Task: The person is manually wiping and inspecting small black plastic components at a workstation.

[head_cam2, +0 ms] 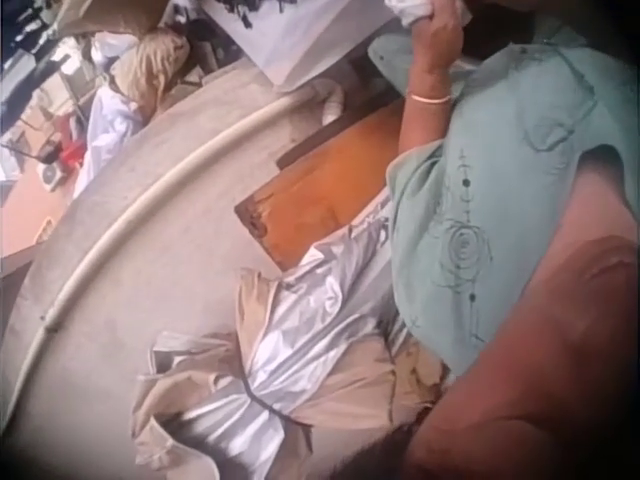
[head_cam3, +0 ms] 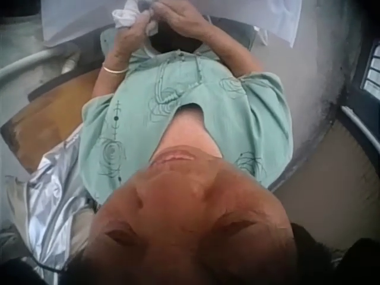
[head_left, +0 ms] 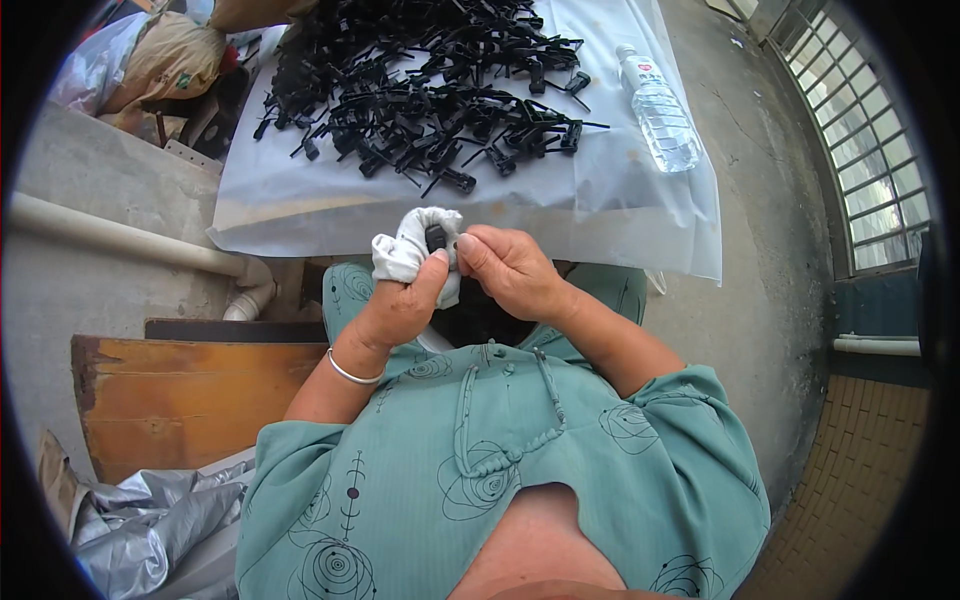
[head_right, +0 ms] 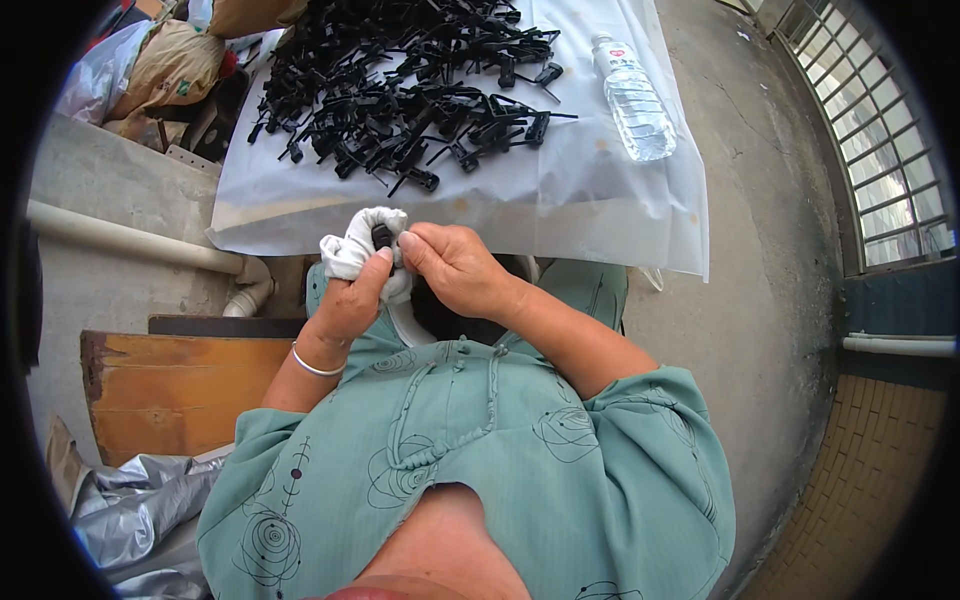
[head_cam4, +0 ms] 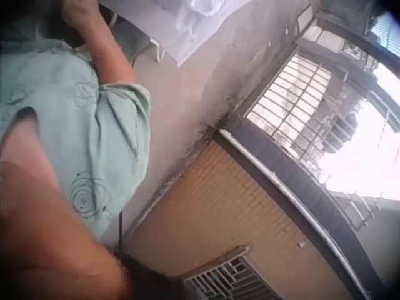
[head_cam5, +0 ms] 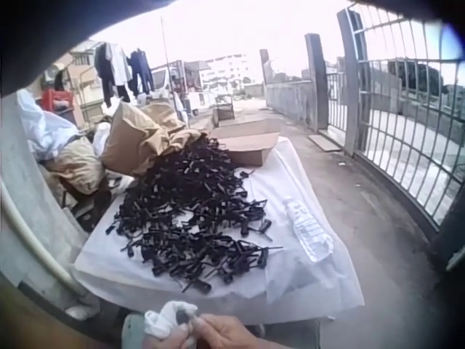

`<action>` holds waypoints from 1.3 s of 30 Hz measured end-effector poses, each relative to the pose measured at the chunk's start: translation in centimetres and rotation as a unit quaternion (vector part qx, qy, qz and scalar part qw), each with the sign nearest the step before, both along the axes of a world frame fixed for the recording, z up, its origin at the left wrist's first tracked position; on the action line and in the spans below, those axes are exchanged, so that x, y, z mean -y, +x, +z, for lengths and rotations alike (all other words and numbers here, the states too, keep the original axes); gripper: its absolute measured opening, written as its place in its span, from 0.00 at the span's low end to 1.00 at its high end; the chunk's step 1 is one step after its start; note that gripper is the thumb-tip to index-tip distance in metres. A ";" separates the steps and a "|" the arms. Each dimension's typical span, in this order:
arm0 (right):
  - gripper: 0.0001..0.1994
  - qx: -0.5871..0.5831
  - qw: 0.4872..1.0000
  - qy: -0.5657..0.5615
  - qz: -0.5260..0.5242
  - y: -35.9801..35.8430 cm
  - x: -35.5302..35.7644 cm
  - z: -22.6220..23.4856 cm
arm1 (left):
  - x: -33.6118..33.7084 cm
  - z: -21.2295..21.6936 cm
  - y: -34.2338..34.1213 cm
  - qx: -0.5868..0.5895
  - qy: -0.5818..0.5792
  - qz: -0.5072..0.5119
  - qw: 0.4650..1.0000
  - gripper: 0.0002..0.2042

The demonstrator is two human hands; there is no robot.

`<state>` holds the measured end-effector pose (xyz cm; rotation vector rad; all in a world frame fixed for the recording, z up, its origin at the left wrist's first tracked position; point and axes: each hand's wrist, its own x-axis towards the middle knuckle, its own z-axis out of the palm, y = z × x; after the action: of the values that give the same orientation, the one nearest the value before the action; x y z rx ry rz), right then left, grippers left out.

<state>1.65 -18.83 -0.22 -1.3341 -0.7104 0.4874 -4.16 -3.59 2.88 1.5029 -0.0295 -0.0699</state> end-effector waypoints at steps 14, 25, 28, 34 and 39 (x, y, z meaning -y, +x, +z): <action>0.10 0.153 0.981 -0.032 -0.113 -0.5 -2.4 -2.7 | 0.2 -2.7 -0.3 0.192 0.369 0.056 0.908 0.12; 0.14 0.425 0.776 -0.401 -0.238 5.7 -2.8 -3.9 | -2.9 -5.7 1.5 0.191 0.511 -0.041 0.837 0.21; 0.16 0.315 0.846 -0.361 -0.235 6.8 -2.5 -3.1 | -3.2 -5.5 2.0 0.181 0.451 0.026 0.874 0.16; 0.13 0.139 0.956 -0.108 -0.233 8.1 -0.8 -0.8 | -3.1 -3.3 2.8 0.000 0.077 0.079 0.994 0.12; 0.16 0.227 0.951 -0.195 0.077 5.8 1.4 1.0 | -3.0 -0.3 3.3 0.089 0.106 0.049 0.989 0.11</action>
<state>7.45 -20.18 0.81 -1.8005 -1.1470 0.4632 -0.85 -0.55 2.56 1.7181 -0.0953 0.1446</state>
